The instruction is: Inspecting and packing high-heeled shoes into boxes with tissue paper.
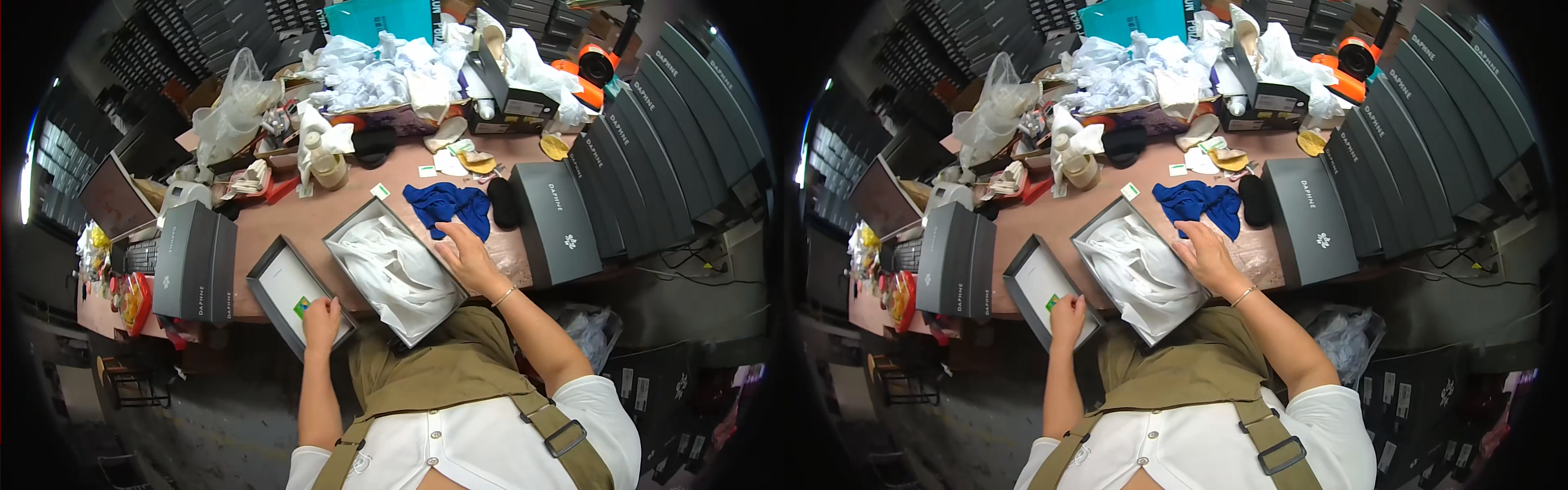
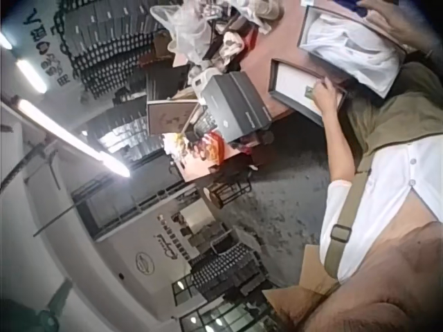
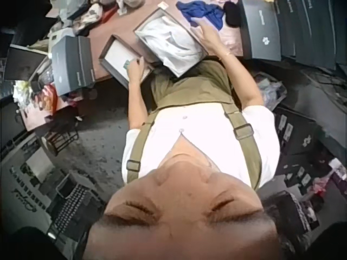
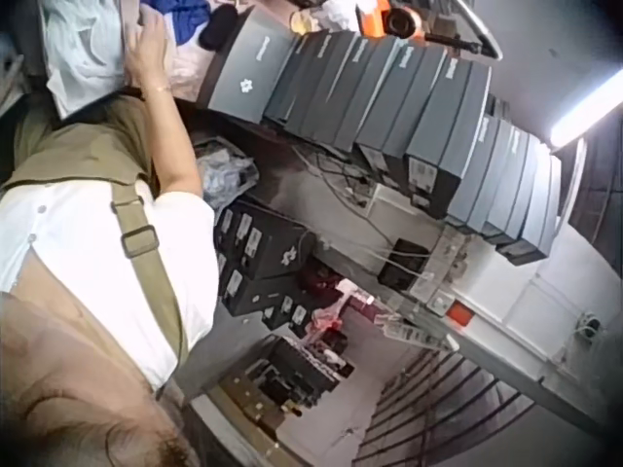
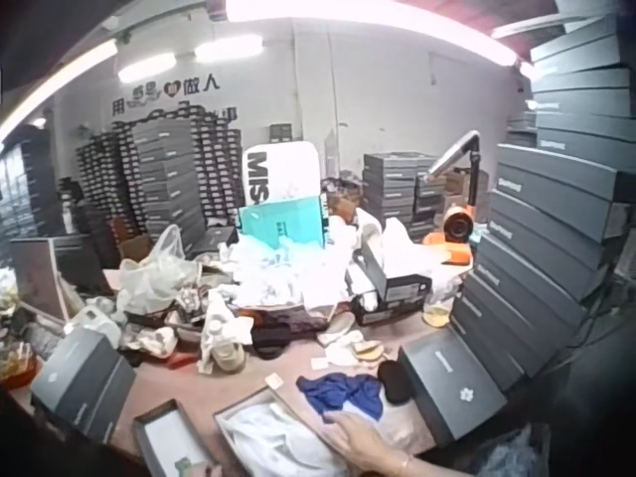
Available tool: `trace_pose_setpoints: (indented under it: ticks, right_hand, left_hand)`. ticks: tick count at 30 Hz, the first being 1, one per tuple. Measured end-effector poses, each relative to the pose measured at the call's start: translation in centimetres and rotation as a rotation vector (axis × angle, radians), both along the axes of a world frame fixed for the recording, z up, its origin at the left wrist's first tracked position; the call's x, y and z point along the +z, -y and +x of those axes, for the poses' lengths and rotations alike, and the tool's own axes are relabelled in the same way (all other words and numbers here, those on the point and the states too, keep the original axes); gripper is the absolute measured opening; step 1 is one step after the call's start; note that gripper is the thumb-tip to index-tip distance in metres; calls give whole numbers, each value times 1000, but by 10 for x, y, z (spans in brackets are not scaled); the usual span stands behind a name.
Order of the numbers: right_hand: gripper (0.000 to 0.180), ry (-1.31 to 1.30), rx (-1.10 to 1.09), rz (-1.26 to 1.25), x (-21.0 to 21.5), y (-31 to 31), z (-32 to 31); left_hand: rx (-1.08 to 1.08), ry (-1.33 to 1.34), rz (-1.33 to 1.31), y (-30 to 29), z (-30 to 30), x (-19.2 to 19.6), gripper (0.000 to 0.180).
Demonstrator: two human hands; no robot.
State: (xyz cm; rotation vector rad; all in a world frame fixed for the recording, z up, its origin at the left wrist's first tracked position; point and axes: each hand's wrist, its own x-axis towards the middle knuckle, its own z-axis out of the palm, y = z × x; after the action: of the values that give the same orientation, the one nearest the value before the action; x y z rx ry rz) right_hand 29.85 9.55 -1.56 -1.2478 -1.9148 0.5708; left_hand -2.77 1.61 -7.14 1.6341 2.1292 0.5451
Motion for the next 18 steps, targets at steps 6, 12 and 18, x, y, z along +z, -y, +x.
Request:
trace_pose_setpoints:
  ticks: [6,12,18]
  right_hand:
    - [40,-57,9,-74,0,26,18]
    - [68,-198,148,-176,34,24,7]
    - [50,-53,32,-533,-10,-11,23]
  left_hand:
    - [0,38,95,-11,-10,-16,38]
    - [221,1728,143,44,67,149,31]
    - [57,933,215,39,103,35,51]
